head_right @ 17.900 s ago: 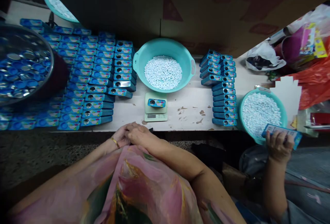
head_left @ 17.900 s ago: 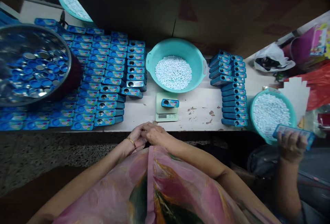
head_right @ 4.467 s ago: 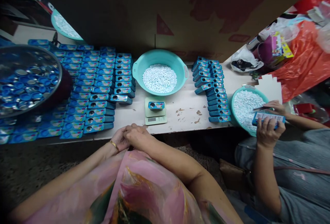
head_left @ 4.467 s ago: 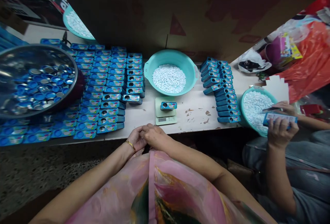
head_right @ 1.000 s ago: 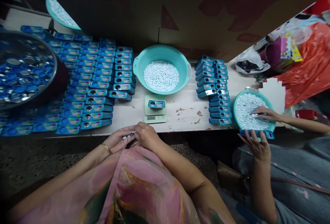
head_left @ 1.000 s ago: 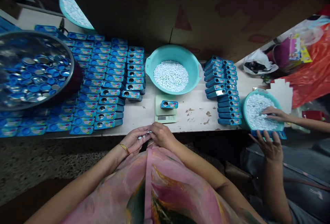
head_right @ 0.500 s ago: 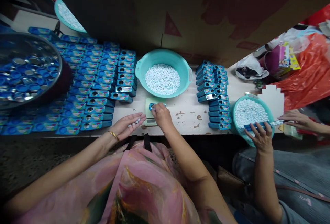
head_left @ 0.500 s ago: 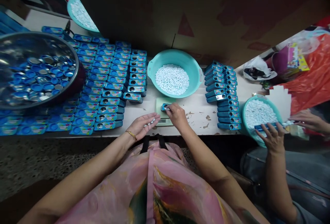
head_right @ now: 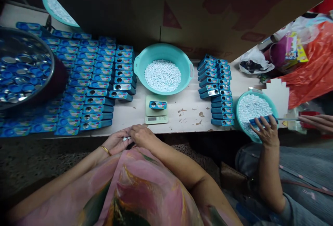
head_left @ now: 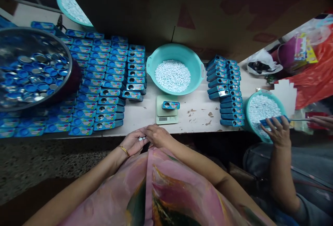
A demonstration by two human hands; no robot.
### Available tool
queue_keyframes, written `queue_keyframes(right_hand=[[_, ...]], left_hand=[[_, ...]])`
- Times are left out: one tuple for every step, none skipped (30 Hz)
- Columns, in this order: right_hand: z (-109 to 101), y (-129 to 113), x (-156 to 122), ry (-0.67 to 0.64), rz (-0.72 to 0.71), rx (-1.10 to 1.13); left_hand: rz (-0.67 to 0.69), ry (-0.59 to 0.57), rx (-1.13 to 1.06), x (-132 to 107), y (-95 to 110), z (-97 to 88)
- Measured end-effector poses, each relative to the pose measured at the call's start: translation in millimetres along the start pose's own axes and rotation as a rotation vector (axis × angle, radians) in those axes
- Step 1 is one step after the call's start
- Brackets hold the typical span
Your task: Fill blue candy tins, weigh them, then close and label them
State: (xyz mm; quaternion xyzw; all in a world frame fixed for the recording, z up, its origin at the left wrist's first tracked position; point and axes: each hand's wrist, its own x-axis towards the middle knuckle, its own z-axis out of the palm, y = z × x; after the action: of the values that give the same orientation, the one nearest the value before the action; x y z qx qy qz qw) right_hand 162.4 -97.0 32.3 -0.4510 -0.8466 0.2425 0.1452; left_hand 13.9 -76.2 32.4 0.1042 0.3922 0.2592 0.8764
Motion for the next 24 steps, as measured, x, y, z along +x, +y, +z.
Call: queue_keyframes(right_hand=[[2,1,1,-0.008,-0.009,0.005],[3,2,2,-0.011,-0.01,0.01],[4,2,3,-0.01,-0.001,0.014],[5,2,3,-0.01,0.01,0.016],[6,1,3,-0.014,0.024,0.014],[6,0,3,-0.024,0.036,0.004],[7,-2,3,-0.038,0.044,-0.012],[6,-3,2,-0.053,0.045,-0.032],[5,-4,2,-0.06,0.041,-0.053],[4,-3,1,-0.053,0.035,-0.067],[1,-1,1,-0.026,0.037,-0.068],[-4,3,0,0.02,0.048,-0.05],[-9,9,-1,0.083,0.067,-0.013],[-17,16,-2,0.159,0.092,0.034],[-25,24,-3,0.237,0.12,0.084],[-35,33,-3,0.31,0.144,0.129],[-44,42,-3,0.374,0.165,0.163],[-52,50,-3,0.426,0.185,0.184],[-59,58,-3,0.465,0.204,0.198],[-64,64,-3,0.492,0.221,0.207],[-67,70,-2,0.512,0.236,0.216],[-68,74,-1,0.529,0.249,0.224],[-68,77,-1,0.54,0.258,0.233],[-66,79,-1,0.546,0.261,0.24]], left_hand=[[-0.007,-0.007,0.001,-2,0,-2.2],[-0.013,-0.016,0.003,-4,1,-3.8],[-0.017,-0.027,0.006,-6,1,-4.9],[-0.02,-0.036,0.008,-7,1,-5.6],[-0.021,-0.042,0.009,-8,2,-6.1],[-0.023,-0.044,0.011,-9,2,-6.3],[-0.024,-0.043,0.015,-9,2,-6.2],[-0.025,-0.039,0.02,-9,2,-5.7],[-0.024,-0.034,0.027,-7,3,-4.4],[-0.019,-0.03,0.034,-6,4,-2.0],[-0.009,-0.029,0.041,-3,5,1.6],[0.008,-0.034,0.046,1,8,6.8],[0.03,-0.042,0.05,6,11,13.6],[0.054,-0.055,0.056,11,15,21.9],[0.077,-0.07,0.063,17,20,31.6],[0.098,-0.083,0.074,23,25,42.1],[0.113,-0.092,0.089,29,30,52.9],[0.123,-0.094,0.105,35,34,63.6],[0.133,-0.086,0.118,41,38,73.4],[0.144,-0.067,0.129,45,41,82.0],[0.154,-0.038,0.138,49,44,89.0],[0.162,-0.007,0.148,53,45,94.4],[0.169,0.021,0.159,55,46,98.0],[0.173,0.045,0.172,57,46,100.2]])
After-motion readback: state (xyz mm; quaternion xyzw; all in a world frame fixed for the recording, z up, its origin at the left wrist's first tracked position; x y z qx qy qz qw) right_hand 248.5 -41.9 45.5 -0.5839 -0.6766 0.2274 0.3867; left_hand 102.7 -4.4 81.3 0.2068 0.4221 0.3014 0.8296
